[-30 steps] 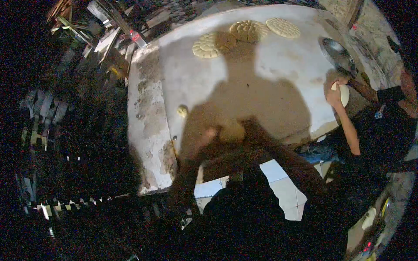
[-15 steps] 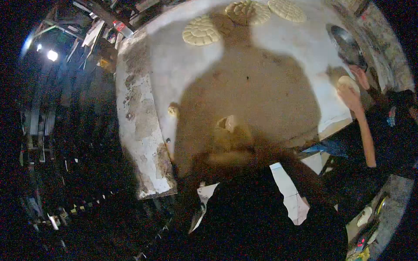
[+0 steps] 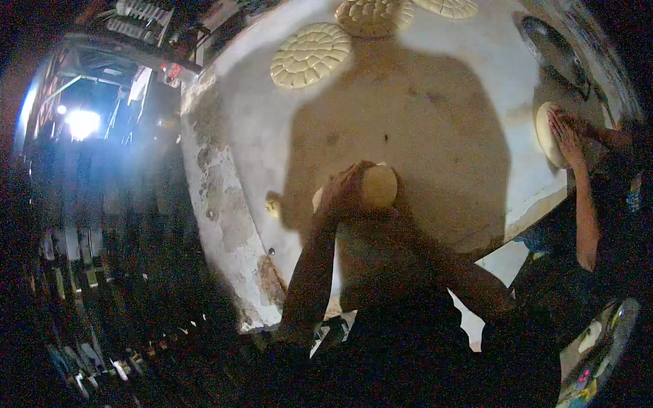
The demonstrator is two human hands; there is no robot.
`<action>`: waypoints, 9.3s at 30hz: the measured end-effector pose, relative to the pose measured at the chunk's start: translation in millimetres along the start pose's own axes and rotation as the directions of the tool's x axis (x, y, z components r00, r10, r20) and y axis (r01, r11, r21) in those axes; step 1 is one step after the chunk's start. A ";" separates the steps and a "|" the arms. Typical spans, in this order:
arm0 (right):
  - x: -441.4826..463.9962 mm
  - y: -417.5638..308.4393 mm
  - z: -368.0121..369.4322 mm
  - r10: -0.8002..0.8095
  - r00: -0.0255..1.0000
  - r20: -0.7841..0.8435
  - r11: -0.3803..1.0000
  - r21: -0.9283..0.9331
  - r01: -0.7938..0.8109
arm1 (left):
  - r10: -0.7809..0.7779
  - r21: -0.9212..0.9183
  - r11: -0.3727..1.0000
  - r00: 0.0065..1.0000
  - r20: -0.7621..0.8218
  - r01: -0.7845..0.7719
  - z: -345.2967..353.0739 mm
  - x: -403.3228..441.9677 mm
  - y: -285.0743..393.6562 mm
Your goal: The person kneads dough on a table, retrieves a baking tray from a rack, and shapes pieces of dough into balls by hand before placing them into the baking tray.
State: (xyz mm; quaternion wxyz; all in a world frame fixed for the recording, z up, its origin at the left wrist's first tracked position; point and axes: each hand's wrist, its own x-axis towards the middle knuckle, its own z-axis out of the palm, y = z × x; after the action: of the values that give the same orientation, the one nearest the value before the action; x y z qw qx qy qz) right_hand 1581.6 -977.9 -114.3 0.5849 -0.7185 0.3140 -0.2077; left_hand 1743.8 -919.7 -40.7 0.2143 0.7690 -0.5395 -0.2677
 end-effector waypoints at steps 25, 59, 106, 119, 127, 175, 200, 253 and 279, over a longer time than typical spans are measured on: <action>-107.4 -82.7 -47.2 -0.027 0.662 0.749 0.809 -0.372 0.454 | 0.025 -0.436 0.900 0.997 0.075 0.010 14.4 -175.7 63.5; -99.0 -93.4 -8.7 -0.064 0.927 0.370 0.944 -0.278 0.176 | -0.012 -0.243 0.970 0.987 -0.158 -0.027 -29.6 -216.0 72.9; 13.5 -7.9 -27.8 0.262 0.965 0.008 0.964 -0.036 -0.262 | 0.107 -0.385 0.920 0.992 0.070 -0.072 -11.4 10.0 13.4; -42.0 -20.7 44.2 -0.564 0.822 0.078 0.633 -0.598 0.491 | 0.048 -0.293 0.954 0.996 -0.070 -0.067 -17.0 -192.5 5.4; -27.7 -26.9 52.6 -0.034 0.704 0.709 0.747 -0.450 0.489 | -0.191 -0.403 0.905 0.977 -0.097 0.137 5.0 -216.8 -8.0; -172.9 -31.0 -291.3 -0.378 0.872 -0.311 0.807 -0.573 0.145 | 0.495 0.447 0.843 0.754 -0.431 -0.298 204.3 64.1 -13.3; -972.2 337.0 -736.8 0.162 0.086 -0.983 0.877 0.184 0.443 | 0.406 0.292 0.906 0.827 -0.388 -0.308 522.3 -260.2 177.6; 58.0 -56.6 -22.0 -0.475 0.856 0.206 0.615 -0.618 0.490 | -0.144 -0.127 0.988 0.818 -0.557 0.088 22.4 -218.7 53.0; -182.4 -132.9 17.6 -0.347 0.930 0.121 0.938 0.016 0.348 | 0.145 -0.159 0.974 0.983 -0.109 -0.161 -12.6 -257.1 43.6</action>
State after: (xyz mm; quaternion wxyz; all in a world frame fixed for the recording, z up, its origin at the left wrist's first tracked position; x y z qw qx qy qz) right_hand 1490.4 -823.1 23.2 0.5550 -0.7756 0.1464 -0.2627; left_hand 1650.1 -690.6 42.4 0.3238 0.7164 -0.5619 -0.2573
